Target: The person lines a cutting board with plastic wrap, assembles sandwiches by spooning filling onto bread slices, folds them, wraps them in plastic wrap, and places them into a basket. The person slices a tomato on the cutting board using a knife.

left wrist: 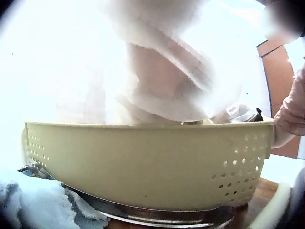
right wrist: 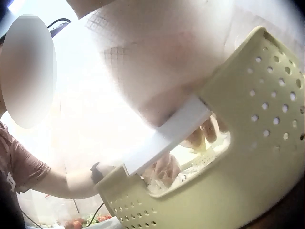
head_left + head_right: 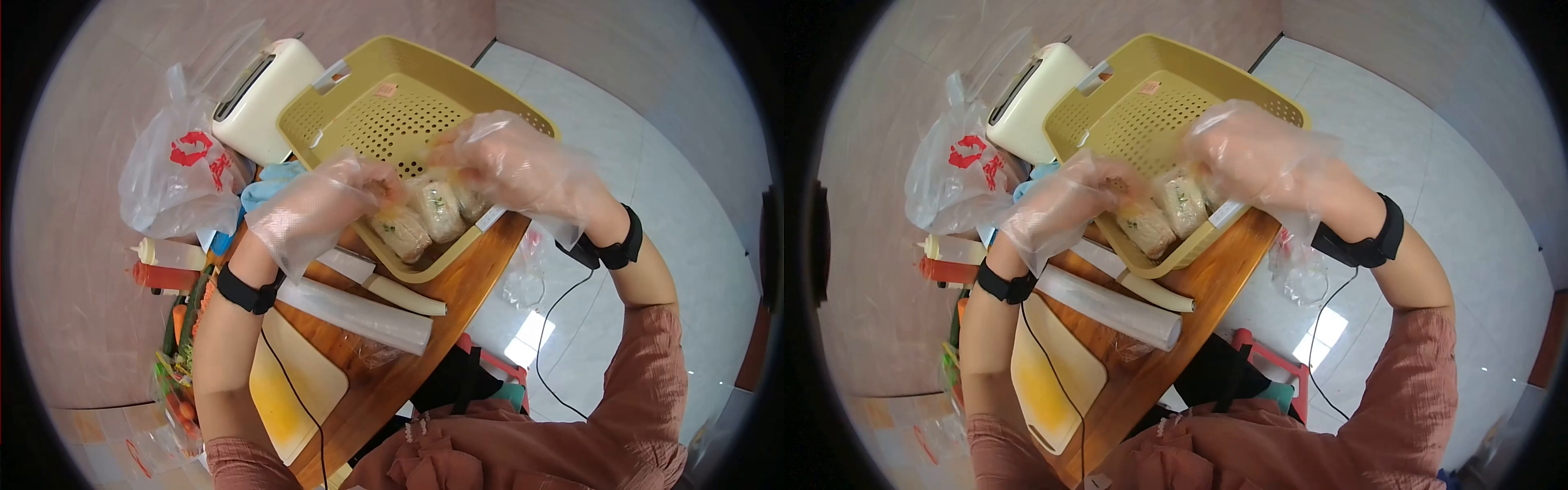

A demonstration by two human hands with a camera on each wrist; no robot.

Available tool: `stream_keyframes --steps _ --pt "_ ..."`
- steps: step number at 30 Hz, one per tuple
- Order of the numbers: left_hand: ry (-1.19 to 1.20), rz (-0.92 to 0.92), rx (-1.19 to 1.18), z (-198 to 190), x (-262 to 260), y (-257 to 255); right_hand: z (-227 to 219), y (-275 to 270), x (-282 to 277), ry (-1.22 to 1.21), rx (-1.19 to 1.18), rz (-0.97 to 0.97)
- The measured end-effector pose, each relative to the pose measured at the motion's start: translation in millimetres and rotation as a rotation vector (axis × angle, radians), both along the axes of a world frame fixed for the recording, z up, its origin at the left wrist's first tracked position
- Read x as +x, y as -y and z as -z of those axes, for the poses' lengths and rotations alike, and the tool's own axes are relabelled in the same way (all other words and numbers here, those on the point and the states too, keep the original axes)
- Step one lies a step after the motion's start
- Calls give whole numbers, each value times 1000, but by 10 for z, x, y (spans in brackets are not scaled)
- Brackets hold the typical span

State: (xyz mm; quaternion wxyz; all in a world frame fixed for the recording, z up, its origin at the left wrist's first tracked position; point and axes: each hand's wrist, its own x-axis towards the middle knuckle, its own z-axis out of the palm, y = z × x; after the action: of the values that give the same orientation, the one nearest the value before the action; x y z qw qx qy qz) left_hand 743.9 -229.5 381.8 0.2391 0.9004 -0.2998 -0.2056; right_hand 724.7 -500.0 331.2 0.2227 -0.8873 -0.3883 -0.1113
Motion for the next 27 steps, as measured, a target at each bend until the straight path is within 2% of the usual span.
stream_keyframes --steps 1,3,11,13,14,16,20,21,23,25,26,27 --pt "58 15 39 2 -5 -3 8 -23 2 1 2 5" --pt "15 49 10 -1 20 5 47 -71 31 -11 -10 -108" --pt "-36 130 -131 110 32 -83 -26 -158 71 -92 -88 -103" --pt "65 163 -118 101 10 -81 45 -173 81 -82 -88 -81" --pt "65 165 -115 99 4 -84 125 -176 107 -30 -4 -110" --pt "-38 129 -232 95 5 -97 121 -189 106 24 84 -136" --pt "-170 67 -326 125 47 -201 -46 -209 50 -128 -7 -60" --pt "-217 2 -414 131 54 -233 -63 -212 38 -167 -14 -38" --pt "-264 -64 -498 150 70 -276 14 -206 68 -144 -6 -45" --pt "-411 -151 -785 157 76 -313 22 -203 73 -118 1 -56" --pt "-405 -154 -783 164 81 -339 -2 -209 75 -141 -29 -55" --pt "-485 -199 -888 173 88 -368 -21 -216 80 -161 -58 -54"
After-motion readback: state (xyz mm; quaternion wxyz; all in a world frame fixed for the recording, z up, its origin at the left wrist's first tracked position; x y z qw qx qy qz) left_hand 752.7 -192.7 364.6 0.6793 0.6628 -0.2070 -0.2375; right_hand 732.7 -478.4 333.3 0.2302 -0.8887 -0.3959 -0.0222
